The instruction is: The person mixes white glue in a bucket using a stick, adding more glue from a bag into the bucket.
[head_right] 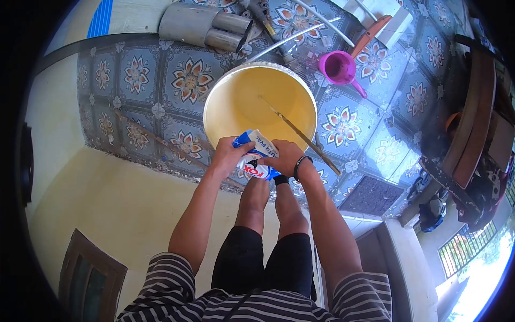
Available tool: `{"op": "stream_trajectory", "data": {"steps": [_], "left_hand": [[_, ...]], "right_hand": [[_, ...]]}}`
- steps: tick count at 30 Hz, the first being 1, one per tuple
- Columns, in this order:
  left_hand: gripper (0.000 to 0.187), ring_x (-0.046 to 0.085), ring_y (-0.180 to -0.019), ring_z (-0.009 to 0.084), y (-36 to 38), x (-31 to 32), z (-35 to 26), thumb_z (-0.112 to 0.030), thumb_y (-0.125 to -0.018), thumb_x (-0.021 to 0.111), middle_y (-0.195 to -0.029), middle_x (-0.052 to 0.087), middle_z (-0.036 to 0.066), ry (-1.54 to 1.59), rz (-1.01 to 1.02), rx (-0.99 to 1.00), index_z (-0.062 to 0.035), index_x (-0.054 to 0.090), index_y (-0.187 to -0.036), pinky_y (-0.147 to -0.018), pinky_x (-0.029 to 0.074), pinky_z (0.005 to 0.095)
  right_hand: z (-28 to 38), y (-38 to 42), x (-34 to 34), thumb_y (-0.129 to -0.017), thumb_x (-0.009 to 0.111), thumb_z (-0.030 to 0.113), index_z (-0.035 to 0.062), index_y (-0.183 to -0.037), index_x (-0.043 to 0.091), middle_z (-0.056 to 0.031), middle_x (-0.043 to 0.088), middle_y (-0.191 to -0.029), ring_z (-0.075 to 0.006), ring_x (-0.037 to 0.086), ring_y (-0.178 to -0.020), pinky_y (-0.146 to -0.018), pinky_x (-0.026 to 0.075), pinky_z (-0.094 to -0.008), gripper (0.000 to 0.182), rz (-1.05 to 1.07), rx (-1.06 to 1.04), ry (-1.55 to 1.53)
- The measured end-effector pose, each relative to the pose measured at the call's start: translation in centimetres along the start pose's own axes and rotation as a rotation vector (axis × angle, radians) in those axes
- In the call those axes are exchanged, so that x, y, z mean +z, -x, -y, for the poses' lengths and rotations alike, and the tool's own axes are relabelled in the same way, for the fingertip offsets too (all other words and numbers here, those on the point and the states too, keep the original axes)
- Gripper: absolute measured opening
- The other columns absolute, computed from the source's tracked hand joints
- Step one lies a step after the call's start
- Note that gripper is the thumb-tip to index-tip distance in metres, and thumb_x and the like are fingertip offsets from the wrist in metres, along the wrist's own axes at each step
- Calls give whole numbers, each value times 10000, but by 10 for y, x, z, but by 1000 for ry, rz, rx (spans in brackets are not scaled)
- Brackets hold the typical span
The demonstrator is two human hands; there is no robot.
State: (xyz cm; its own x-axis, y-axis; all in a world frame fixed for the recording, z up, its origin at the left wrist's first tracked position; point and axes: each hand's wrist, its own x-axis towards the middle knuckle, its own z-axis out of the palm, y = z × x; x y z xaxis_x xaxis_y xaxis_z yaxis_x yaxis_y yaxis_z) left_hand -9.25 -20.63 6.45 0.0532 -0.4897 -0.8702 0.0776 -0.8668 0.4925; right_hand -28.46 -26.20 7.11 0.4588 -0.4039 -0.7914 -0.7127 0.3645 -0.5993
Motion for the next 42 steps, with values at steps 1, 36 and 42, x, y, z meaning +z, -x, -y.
{"op": "stream_trajectory", "data": {"steps": [1, 36, 42], "left_hand": [[231, 688, -785, 166, 0, -1, -1, -87, -850, 710, -913, 716, 118, 9, 18, -13, 41, 668, -1038, -703, 548, 296], [255, 639, -808, 116, -8, -4, -5, -150, -907, 671, -912, 718, 121, -79, 93, 209, 45, 668, -1072, -739, 506, 284], [186, 615, -775, 84, -10, 4, -5, -96, -921, 649, -861, 701, 71, -138, 46, 201, 62, 689, -1012, -708, 508, 258]], "right_hand": [[-3, 2, 0, -731, 774, 438, 12, -1024, 692, -223, 696, -948, -352, 675, -893, -818, 519, -394, 523, 4, -45, -22], [14, -11, 12, -810, 687, 237, 42, -951, 735, -200, 700, -825, -334, 692, -767, -715, 525, -372, 245, -308, 179, -212], [18, -16, 27, -834, 657, 213, 19, -872, 708, -243, 645, -788, -402, 645, -769, -681, 508, -409, 205, -487, 55, -120]]}}
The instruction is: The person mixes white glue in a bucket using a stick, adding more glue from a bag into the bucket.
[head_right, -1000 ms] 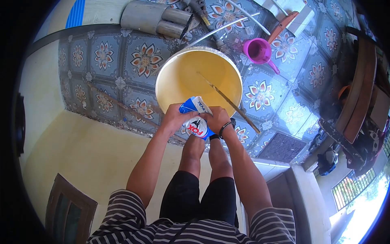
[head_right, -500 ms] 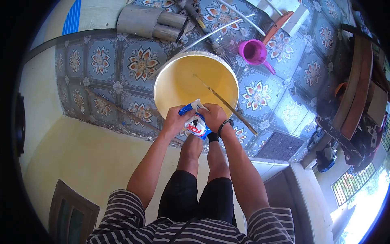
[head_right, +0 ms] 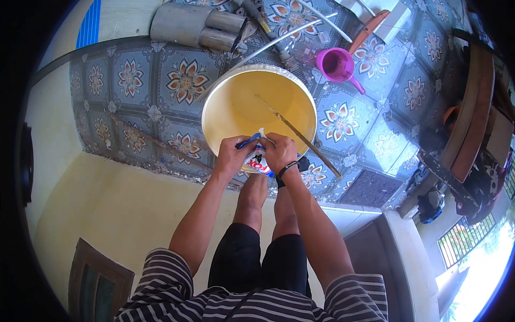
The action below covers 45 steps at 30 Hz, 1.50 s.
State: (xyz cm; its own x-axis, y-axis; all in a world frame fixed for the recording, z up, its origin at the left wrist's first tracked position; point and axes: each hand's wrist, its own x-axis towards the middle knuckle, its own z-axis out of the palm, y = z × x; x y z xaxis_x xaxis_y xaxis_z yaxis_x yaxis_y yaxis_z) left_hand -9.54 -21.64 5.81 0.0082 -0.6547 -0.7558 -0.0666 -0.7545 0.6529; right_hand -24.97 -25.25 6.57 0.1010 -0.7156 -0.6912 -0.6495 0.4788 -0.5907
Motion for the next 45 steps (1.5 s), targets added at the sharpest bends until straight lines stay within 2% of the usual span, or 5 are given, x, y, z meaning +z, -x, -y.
{"op": "stream_trajectory", "data": {"steps": [5, 14, 32, 35, 45], "left_hand": [[213, 616, -750, 84, 1, 2, 3, -134, -920, 655, -835, 702, 89, 60, -65, -35, 65, 691, -987, -683, 504, 258], [253, 622, -819, 82, 1, -4, -9, -170, -939, 647, -919, 702, 73, 48, -102, -22, 48, 681, -1062, -730, 510, 245], [188, 681, -757, 121, -7, 15, 5, -108, -832, 737, -841, 735, 117, 95, -271, -46, 36, 723, -951, -694, 533, 267], [190, 695, -749, 139, -7, 18, 0, -109, -817, 744, -829, 734, 126, 28, -306, -78, 32, 725, -941, -693, 537, 276], [183, 716, -760, 179, -8, 24, 3, -101, -808, 737, -840, 736, 135, 82, -351, -53, 22, 726, -943, -698, 548, 295]], "right_hand": [[4, 4, 4, -867, 632, 219, 17, -851, 703, -224, 647, -755, -414, 630, -733, -655, 497, -414, 214, -86, -50, -70], [2, -9, -10, -833, 731, 254, 24, -965, 743, -106, 729, -757, -86, 633, -647, -627, 508, -279, 265, 98, 194, -297], [-7, -9, 27, -801, 706, 206, -19, -904, 738, -110, 719, -747, -130, 654, -679, -656, 516, -277, 250, -198, 235, -228], [-3, -6, 34, -792, 659, 305, 66, -889, 757, -188, 704, -822, -350, 681, -780, -772, 521, -393, 276, -290, 229, -190], [-2, -9, 42, -811, 638, 303, 56, -879, 745, -202, 695, -830, -388, 665, -805, -800, 500, -439, 278, -346, 234, -88]]}}
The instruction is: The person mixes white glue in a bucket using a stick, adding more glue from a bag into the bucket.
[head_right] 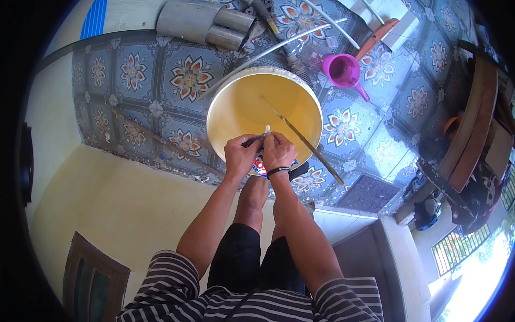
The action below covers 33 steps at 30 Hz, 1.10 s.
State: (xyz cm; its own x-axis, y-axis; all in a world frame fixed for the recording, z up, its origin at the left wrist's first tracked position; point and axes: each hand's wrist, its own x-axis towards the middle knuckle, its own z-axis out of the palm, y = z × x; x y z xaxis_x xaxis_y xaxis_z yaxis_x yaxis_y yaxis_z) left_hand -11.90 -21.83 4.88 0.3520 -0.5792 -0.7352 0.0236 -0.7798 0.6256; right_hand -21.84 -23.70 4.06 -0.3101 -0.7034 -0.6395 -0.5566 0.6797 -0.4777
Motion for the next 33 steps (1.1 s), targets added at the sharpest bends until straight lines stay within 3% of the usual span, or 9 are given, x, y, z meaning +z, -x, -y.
{"op": "stream_trajectory", "data": {"steps": [4, 14, 23, 27, 30, 31, 33], "left_hand": [[180, 676, -765, 113, 0, -1, -6, -68, -844, 712, -863, 736, 106, 7, 39, -55, 41, 722, -987, -695, 546, 258], [185, 685, -788, 118, 10, 2, -16, -50, -847, 698, -883, 739, 109, 6, -2, -30, 37, 715, -1010, -703, 548, 257], [183, 680, -781, 118, 12, 2, -18, -59, -852, 701, -875, 737, 111, -26, 14, -33, 46, 713, -1001, -696, 550, 265], [196, 684, -773, 123, 10, -3, -27, -94, -859, 704, -868, 737, 120, -30, 30, -92, 50, 712, -992, -691, 549, 269], [189, 695, -689, 160, 6, -5, -24, -124, -854, 709, -791, 724, 136, -105, -16, 36, 39, 716, -950, -625, 540, 289], [185, 700, -649, 178, 5, -4, -21, -134, -850, 712, -754, 718, 142, -124, -39, 98, 33, 719, -930, -592, 536, 298], [196, 696, -652, 181, 12, -10, -36, -158, -856, 716, -746, 712, 144, -115, -4, 30, 30, 717, -910, -611, 534, 308]], "right_hand": [[2, 2, -2, -804, 649, 292, 50, -888, 746, -214, 693, -824, -388, 669, -797, -780, 513, -432, 274, -21, 5, 2], [6, 3, -1, -781, 650, 285, 50, -878, 750, -214, 695, -812, -381, 680, -791, -778, 524, -425, 274, -71, 21, 6], [13, -3, -7, -787, 632, 281, 49, -835, 743, -212, 677, -773, -387, 669, -770, -743, 521, -430, 262, 33, 136, 37], [14, 0, -7, -796, 636, 288, 45, -834, 737, -221, 670, -774, -391, 669, -768, -741, 520, -430, 267, -9, 13, 87], [25, 0, -12, -806, 640, 301, 40, -838, 738, -224, 674, -792, -399, 668, -770, -744, 521, -428, 281, -4, -5, 39], [30, 2, -16, -814, 646, 296, 34, -844, 737, -220, 676, -786, -392, 672, -767, -737, 523, -421, 279, 7, -36, 44], [31, 7, -27, -833, 664, 291, 21, -879, 732, -205, 687, -784, -352, 686, -760, -720, 525, -394, 282, 45, -94, 19]]}}
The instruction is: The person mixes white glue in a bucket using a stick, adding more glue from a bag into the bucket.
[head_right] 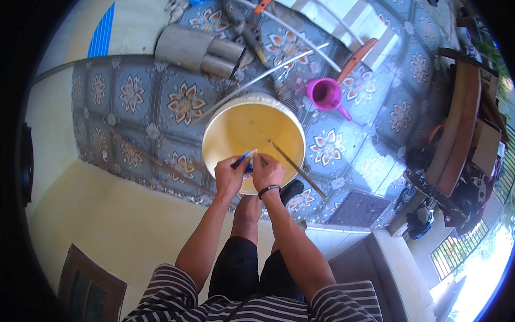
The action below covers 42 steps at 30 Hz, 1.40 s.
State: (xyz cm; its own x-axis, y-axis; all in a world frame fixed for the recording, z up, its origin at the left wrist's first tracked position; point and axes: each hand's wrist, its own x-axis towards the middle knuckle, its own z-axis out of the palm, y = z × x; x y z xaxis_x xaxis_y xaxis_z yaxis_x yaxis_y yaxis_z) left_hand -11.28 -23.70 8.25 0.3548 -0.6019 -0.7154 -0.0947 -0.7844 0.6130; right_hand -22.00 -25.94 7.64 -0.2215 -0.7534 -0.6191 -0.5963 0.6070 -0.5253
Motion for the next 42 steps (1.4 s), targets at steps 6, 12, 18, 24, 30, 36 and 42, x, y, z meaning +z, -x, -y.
{"op": "stream_trajectory", "data": {"steps": [6, 12, 18, 24, 30, 36, 42], "left_hand": [[253, 661, -614, 191, 7, -18, -4, -214, -867, 715, -726, 688, 161, -71, 34, 186, 34, 707, -912, -596, 499, 318], [211, 637, -635, 131, 24, -36, -37, -148, -863, 722, -720, 688, 138, -47, 86, 319, 53, 698, -922, -614, 497, 286], [157, 659, -759, 105, 49, -49, -76, -57, -841, 723, -834, 727, 101, 134, 101, 282, 45, 716, -961, -700, 526, 266], [543, 590, -1120, 194, 80, -47, -130, -3, -809, 723, -1227, 627, 142, 166, -28, 516, 22, 525, -1314, -968, 448, 324], [626, 511, -1264, 232, 99, -44, -101, 24, -835, 668, -1376, 524, 138, 388, -308, 343, 4, 411, -1406, -1049, 384, 368], [533, 596, -1073, 175, 146, -37, -35, 25, -862, 631, -1161, 634, 111, 317, -387, 111, 14, 460, -1366, -939, 456, 313], [521, 611, -984, 153, 170, 22, -13, 0, -861, 645, -1032, 670, 104, 314, -555, -200, 16, 474, -1353, -890, 473, 297]], "right_hand": [[-4, 10, -29, -851, 712, 226, -3, -945, 724, -164, 719, -902, -275, 702, -877, -786, 521, -346, 249, 152, -209, -139], [7, 13, -63, -788, 735, 139, -7, -870, 719, -175, 709, -890, -336, 685, -864, -799, 529, -384, 168, 255, -458, -37], [45, 15, -108, -782, 721, 142, 52, -840, 734, -139, 711, -870, -324, 683, -801, -722, 540, -393, 107, 331, -569, 13], [86, -5, -190, -781, 726, 98, 57, -912, 732, -127, 716, -902, -313, 694, -789, -700, 553, -366, 138, 297, -740, -120], [89, -99, -267, -816, 699, 76, 21, -958, 732, -180, 708, -823, -292, 709, -722, -643, 537, -343, 156, 66, -748, -5], [63, -302, -214, -843, 680, 250, 69, -965, 740, -200, 684, -810, -363, 682, -757, -675, 518, -398, 227, -150, -744, 129], [40, -477, -152, -837, 671, 341, 79, -894, 711, -187, 643, -741, -365, 631, -714, -652, 471, -414, 271, -58, -525, 170]]}}
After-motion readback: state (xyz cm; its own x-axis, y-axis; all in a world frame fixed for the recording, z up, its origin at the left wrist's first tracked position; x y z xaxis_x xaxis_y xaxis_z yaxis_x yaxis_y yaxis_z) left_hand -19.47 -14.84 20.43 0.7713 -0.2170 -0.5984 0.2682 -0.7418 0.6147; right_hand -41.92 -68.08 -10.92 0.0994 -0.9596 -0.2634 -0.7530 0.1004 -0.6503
